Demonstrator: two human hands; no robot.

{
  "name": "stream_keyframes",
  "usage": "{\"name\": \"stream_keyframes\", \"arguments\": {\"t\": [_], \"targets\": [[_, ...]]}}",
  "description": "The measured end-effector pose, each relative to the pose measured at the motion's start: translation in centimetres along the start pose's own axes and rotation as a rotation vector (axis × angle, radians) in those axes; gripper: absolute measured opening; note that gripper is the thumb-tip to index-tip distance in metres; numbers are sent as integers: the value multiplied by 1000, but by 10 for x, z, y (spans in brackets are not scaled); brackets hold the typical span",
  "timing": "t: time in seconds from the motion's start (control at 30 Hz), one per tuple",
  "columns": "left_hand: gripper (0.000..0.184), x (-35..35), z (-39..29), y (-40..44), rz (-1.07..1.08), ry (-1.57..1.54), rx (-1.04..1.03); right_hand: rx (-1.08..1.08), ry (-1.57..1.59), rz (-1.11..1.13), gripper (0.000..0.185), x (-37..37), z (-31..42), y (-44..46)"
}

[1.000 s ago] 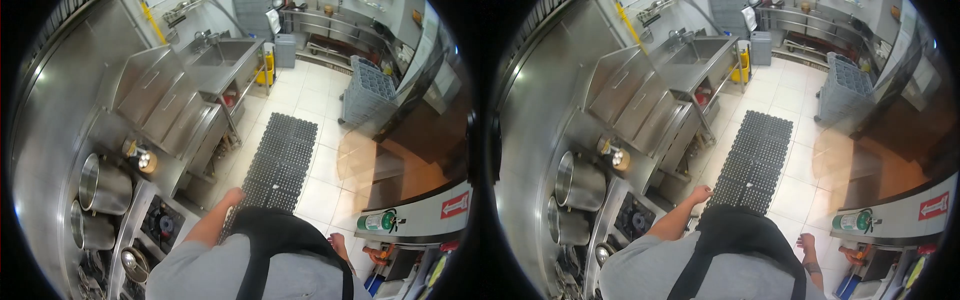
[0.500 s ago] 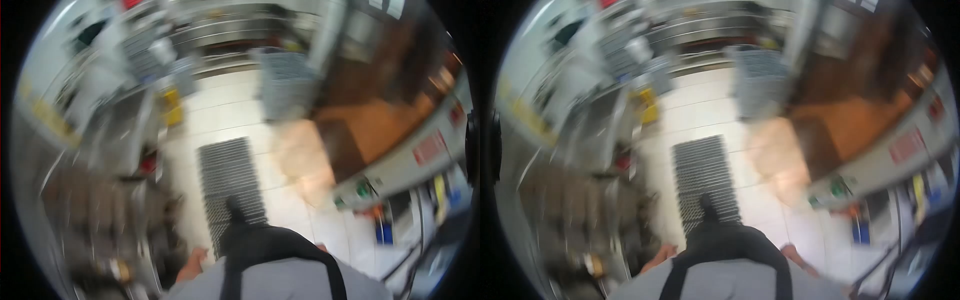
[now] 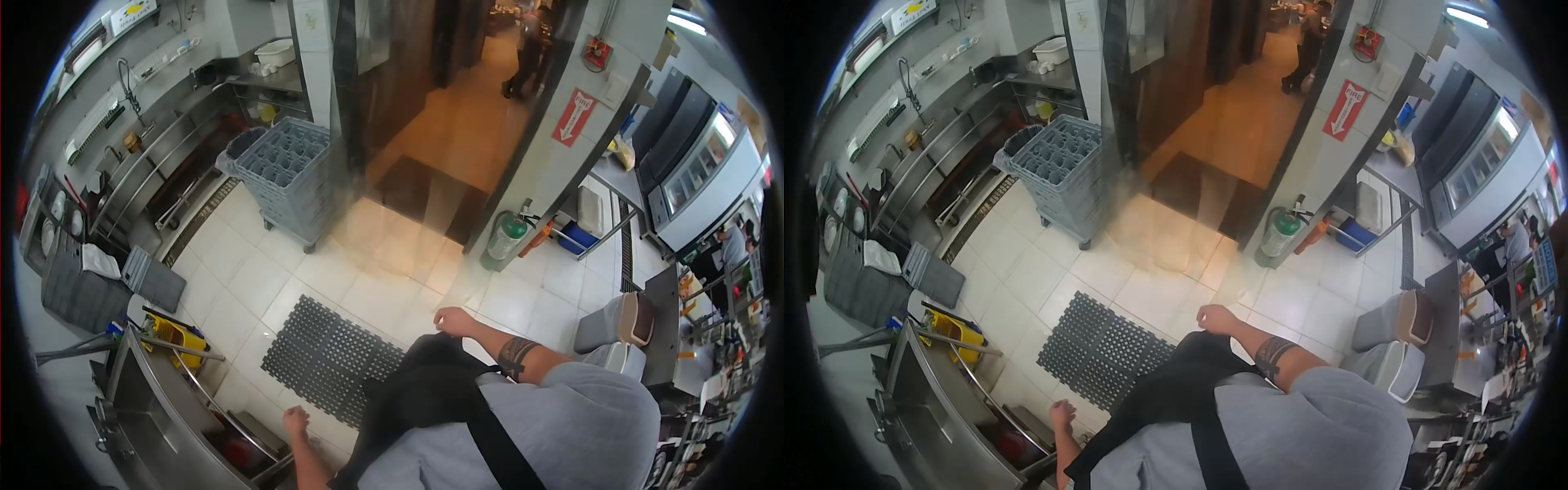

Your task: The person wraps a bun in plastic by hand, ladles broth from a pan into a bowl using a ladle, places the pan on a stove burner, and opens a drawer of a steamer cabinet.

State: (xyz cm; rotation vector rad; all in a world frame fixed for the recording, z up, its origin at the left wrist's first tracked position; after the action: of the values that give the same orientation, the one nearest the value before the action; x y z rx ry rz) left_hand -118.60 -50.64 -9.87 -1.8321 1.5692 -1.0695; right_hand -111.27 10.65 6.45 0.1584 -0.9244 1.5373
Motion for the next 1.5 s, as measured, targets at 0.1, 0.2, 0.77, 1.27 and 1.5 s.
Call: {"name": "stream_keyframes", "arguments": {"t": [0.1,0.2,0.77,1.27,1.5], "targets": [[15,32,-40,6,1,-175,7,341,-252,-38,30,-51,-50,39],[13,44,-26,20,10,-77,-52,-48,-336,341,33,-66,-81,38],[31,-161,-38,44,510,1585,-688,-298,80,108,13,-81,-163,-74],[23,-443,-232,-36,243,1244,-542,-177,-15,-346,22,-54,-433,-158],[23,-612,-225,-88,557,1464,-639,-959,-7,-570,15,-111,-391,-383]]}}
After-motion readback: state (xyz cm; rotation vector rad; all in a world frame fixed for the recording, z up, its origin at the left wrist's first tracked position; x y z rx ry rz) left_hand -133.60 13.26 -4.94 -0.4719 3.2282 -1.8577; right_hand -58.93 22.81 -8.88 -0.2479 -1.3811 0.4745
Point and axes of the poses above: each hand's wrist, its own y-axis towards the middle knuckle, its own x-axis out of the back of the hand, z = x × y, the point moved 6 cm from there along y, towards the middle knuckle, and after that the axes turned 12 degrees about x, right-handed, at the moved point
